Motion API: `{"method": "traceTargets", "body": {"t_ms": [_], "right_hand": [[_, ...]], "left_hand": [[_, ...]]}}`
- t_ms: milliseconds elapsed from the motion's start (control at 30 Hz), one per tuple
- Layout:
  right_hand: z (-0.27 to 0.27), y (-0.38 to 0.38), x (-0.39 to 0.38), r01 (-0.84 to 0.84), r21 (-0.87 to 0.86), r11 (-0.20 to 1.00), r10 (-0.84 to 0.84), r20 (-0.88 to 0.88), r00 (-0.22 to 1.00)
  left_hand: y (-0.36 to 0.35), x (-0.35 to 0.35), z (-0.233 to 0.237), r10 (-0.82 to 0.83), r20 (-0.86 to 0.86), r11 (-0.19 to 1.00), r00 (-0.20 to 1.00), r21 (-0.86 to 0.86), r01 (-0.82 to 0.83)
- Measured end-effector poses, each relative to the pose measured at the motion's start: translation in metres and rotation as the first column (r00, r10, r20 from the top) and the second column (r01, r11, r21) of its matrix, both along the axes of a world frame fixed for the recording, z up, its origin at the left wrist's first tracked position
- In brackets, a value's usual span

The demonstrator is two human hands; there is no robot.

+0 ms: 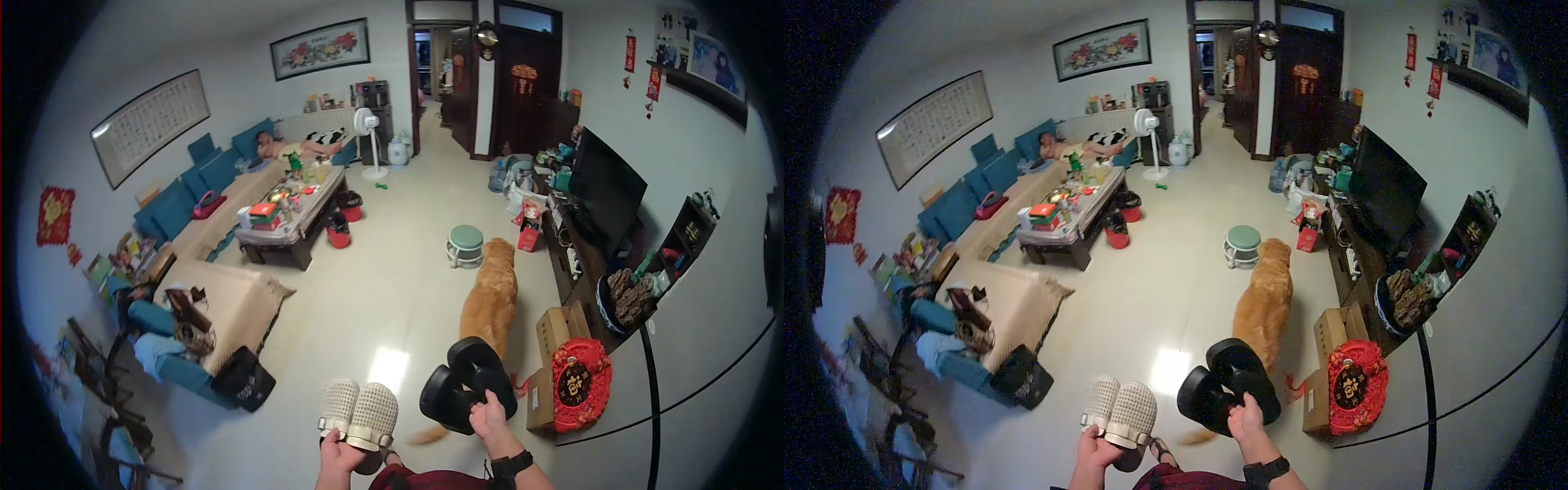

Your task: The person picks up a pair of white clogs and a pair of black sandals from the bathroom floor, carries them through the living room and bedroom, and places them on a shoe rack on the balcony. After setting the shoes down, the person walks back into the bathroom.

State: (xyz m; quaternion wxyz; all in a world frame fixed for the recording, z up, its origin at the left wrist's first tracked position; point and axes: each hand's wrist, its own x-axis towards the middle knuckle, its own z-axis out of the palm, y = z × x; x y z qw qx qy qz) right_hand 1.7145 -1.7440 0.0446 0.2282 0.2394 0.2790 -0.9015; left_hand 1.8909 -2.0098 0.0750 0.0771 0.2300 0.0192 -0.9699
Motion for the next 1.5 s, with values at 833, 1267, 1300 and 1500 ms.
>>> {"method": "traceTargets", "body": {"t_ms": [833,1267,1300,1500], "right_hand": [[-0.015,-0.268,-0.482,0.116,-0.048,0.992,-0.114,0.047,0.992],[-0.015,-0.405,-0.8,0.205,0.033,0.978,-0.206,0.057,0.977],[-0.016,-0.411,-0.826,0.203,0.014,0.979,-0.203,0.052,0.978],[0.012,-0.452,-0.962,0.306,0.045,0.951,-0.307,0.029,0.951]], "left_hand": [[-0.318,-0.588,0.045,-0.188,0.081,0.978,0.979,-0.072,0.193],[-0.448,-0.93,0.028,-0.32,0.148,0.94,0.936,-0.074,0.333],[-0.455,-0.958,0.034,-0.346,0.137,0.93,0.928,-0.085,0.359],[-0.478,-1.13,0.048,-0.464,0.125,0.874,0.877,-0.096,0.476]]}}
